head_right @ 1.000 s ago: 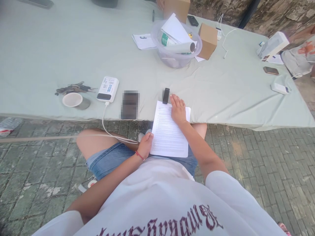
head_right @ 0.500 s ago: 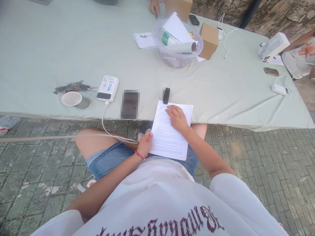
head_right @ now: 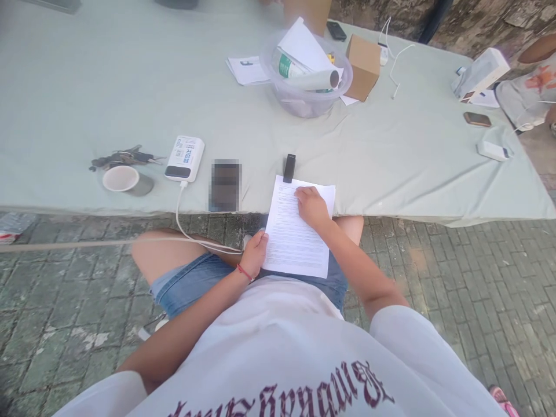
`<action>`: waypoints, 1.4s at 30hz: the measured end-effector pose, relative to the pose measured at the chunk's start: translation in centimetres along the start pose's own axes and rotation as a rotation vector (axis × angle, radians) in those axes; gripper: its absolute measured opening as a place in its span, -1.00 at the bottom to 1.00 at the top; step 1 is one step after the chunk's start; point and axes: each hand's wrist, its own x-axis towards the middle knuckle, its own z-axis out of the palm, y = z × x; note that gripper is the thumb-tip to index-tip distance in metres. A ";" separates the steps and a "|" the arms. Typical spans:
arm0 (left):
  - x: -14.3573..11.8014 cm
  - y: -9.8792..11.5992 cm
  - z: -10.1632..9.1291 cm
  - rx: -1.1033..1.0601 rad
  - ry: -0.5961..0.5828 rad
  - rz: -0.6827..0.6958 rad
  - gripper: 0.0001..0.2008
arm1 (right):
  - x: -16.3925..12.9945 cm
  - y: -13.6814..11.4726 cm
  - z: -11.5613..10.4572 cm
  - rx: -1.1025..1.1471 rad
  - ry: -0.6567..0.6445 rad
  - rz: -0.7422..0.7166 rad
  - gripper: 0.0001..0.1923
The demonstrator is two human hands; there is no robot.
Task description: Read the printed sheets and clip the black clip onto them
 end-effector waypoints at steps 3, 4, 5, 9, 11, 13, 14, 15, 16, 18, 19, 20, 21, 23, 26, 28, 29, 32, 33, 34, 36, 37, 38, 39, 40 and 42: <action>0.1 -0.1 0.0 -0.021 -0.003 -0.001 -0.77 | 0.7 -0.3 0.5 0.000 0.017 0.039 -0.58; 0.1 -0.2 0.1 -0.034 -0.005 -0.003 -0.77 | 0.9 -0.3 0.7 -0.003 0.003 0.053 -0.59; 0.1 -0.2 0.1 -0.049 -0.006 -0.007 -0.77 | 1.0 -0.2 0.8 -0.005 -0.018 0.065 -0.59; 0.1 -0.2 0.3 -0.090 0.001 -0.016 -0.78 | 1.3 0.0 1.4 0.006 -0.014 0.106 -0.44; 0.1 -0.1 0.4 -0.095 0.005 -0.013 -0.78 | 1.3 -0.2 1.6 0.018 0.043 0.092 -0.27; 0.1 0.0 0.3 -0.090 0.010 -0.005 -0.78 | 1.3 -0.6 1.7 0.014 0.083 0.049 -0.16; 0.1 0.1 0.3 -0.085 0.011 -0.001 -0.78 | 1.4 -0.8 1.7 0.005 0.092 0.024 -0.13; 0.0 0.2 0.3 -0.079 0.011 0.003 -0.79 | 1.5 -1.0 1.7 -0.008 0.096 0.004 -0.10; 0.0 0.3 0.2 -0.073 0.009 0.007 -0.79 | 1.6 -1.2 1.6 -0.022 0.095 -0.011 -0.09; 0.0 0.4 0.1 -0.068 0.000 0.012 -0.79 | 1.9 -1.4 1.4 -0.049 0.076 -0.026 -0.08; 0.0 0.4 0.1 -0.070 -0.004 0.012 -0.79 | 2.0 -1.5 1.3 -0.063 0.060 -0.029 -0.08; 0.0 0.4 0.1 -0.073 -0.007 0.013 -0.79 | 2.1 -1.5 1.2 -0.077 0.042 -0.029 -0.09; 0.0 0.3 0.1 -0.073 -0.008 0.012 -0.79 | 2.2 -1.4 1.1 -0.091 0.024 -0.028 -0.11; 0.0 0.3 0.1 -0.061 -0.001 0.010 -0.79 | 2.1 -1.3 1.1 -0.115 0.003 -0.021 -0.14; 0.0 0.2 0.1 -0.031 0.004 0.016 -0.78 | 1.9 -1.1 1.4 -0.129 0.004 -0.003 -0.14; -0.1 0.2 0.1 -0.013 0.003 0.026 -0.77 | 1.8 -1.0 1.7 -0.123 0.009 0.004 -0.12; -0.1 0.2 0.1 -0.003 0.002 0.029 -0.77 | 1.7 -1.0 1.8 -0.117 0.010 0.004 -0.11; -0.1 0.2 0.2 0.027 0.006 0.026 -0.77 | 1.7 -1.0 2.3 -0.096 0.014 -0.004 -0.12; -0.1 0.1 0.2 0.032 0.005 0.021 -0.77 | 1.7 -1.1 2.4 -0.090 0.018 -0.005 -0.13; -0.1 0.1 0.2 0.035 0.003 0.016 -0.77 | 1.8 -1.1 2.5 -0.085 0.023 -0.004 -0.13; 0.0 0.0 0.3 0.036 -0.004 0.005 -0.77 | 1.8 -1.1 2.7 -0.077 0.037 0.000 -0.14; 0.0 -0.1 0.3 0.035 -0.008 -0.001 -0.77 | 1.9 -1.1 2.7 -0.075 0.045 0.003 -0.15; 0.0 -0.1 0.3 0.035 -0.012 -0.010 -0.77 | 1.9 -1.0 2.8 -0.073 0.054 0.004 -0.16; 0.0 -0.1 0.3 0.034 -0.016 -0.018 -0.76 | 2.0 -1.0 2.8 -0.072 0.061 0.005 -0.16; 0.0 -0.1 0.3 0.031 -0.021 -0.027 -0.76 | 2.0 -0.9 2.9 -0.070 0.065 0.006 -0.17; 0.0 -0.1 0.3 0.021 -0.024 -0.039 -0.74 | 2.1 -0.8 3.0 -0.065 0.071 0.007 -0.18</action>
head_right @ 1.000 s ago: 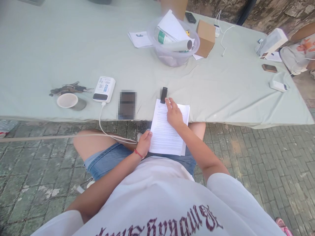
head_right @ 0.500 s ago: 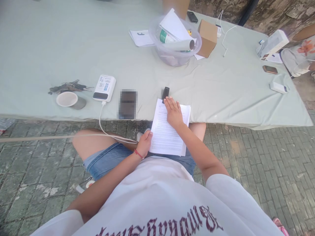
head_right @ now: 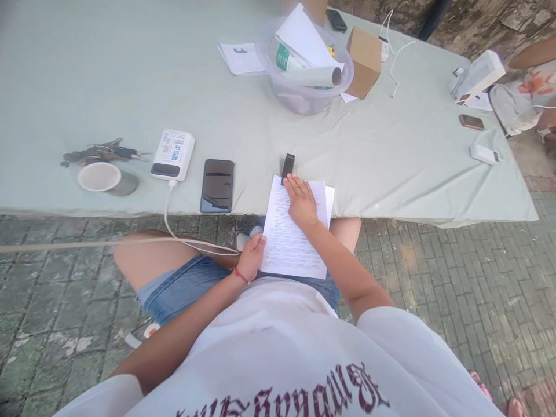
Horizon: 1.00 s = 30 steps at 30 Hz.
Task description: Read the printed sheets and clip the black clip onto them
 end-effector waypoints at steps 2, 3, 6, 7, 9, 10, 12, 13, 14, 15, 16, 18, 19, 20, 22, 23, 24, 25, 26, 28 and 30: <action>0.0 0.1 0.0 -0.017 0.000 0.000 -0.72 | 0.0 0.0 0.1 0.008 0.007 0.004 -0.18; -0.1 0.1 -0.1 -0.025 0.000 0.003 -0.72 | 0.0 0.0 0.1 0.011 0.013 0.007 -0.18; -0.1 0.2 -0.1 -0.038 -0.003 0.008 -0.72 | -0.1 -0.2 0.3 0.016 0.020 0.021 -0.19; -0.1 0.2 -0.2 -0.040 -0.002 0.005 -0.71 | -0.2 -0.2 0.3 0.017 0.015 0.024 -0.19; -0.1 0.2 -0.2 -0.043 -0.001 -0.001 -0.71 | -0.2 -0.3 0.4 0.019 0.000 0.024 -0.20; -0.1 0.2 -0.2 -0.044 0.000 -0.002 -0.72 | -0.3 -0.3 0.5 0.020 -0.006 0.020 -0.21; -0.1 0.1 -0.3 -0.042 -0.002 0.003 -0.73 | -0.3 -0.3 0.6 0.020 -0.009 0.009 -0.22; -0.1 0.1 -0.3 -0.042 -0.003 0.006 -0.73 | -0.4 -0.3 0.6 0.016 -0.006 0.004 -0.23; -0.1 0.1 -0.3 -0.043 -0.004 0.009 -0.74 | -0.4 -0.3 0.6 0.011 -0.002 0.002 -0.23; -0.1 0.0 -0.3 -0.045 -0.002 0.010 -0.73 | -0.4 -0.3 0.6 0.004 0.001 0.003 -0.24; -0.1 0.0 -0.3 -0.048 0.001 0.012 -0.73 | -0.4 -0.3 0.5 -0.004 0.003 0.006 -0.25; -0.1 0.0 -0.2 -0.059 0.002 0.015 -0.71 | -0.1 -0.3 0.3 -0.017 0.008 0.012 -0.28; 0.0 0.0 -0.2 -0.068 -0.001 0.016 -0.70 | 0.0 -0.3 0.1 -0.016 0.011 0.012 -0.29; 0.0 -0.1 -0.2 -0.076 -0.005 0.018 -0.69 | 0.2 -0.3 -0.1 -0.010 0.015 0.010 -0.30; 0.0 -0.1 -0.2 -0.083 -0.004 0.021 -0.68 | 0.5 -0.3 -0.5 0.018 0.021 0.010 -0.30; 0.0 -0.1 -0.3 -0.080 -0.002 0.021 -0.68 | 0.6 -0.4 -0.7 0.037 0.023 0.014 -0.29; 0.0 -0.1 -0.4 -0.073 0.001 0.020 -0.68 | 0.6 -0.5 -0.8 0.057 0.025 0.021 -0.27; -0.1 -0.1 -0.7 -0.065 0.001 0.018 -0.68 | 0.5 -0.7 -0.9 0.075 0.028 0.030 -0.26; -0.2 -0.2 -0.9 -0.057 -0.004 0.016 -0.68 | 0.3 -0.8 -1.0 0.092 0.031 0.039 -0.25; -0.5 -0.4 -1.6 -0.044 -0.011 0.015 -0.67 | -0.5 -0.9 -1.2 0.116 0.042 0.056 -0.28; -0.9 -0.7 -2.2 -0.025 -0.006 0.018 -0.65 | -1.9 -0.7 -1.4 0.125 0.063 0.075 -0.33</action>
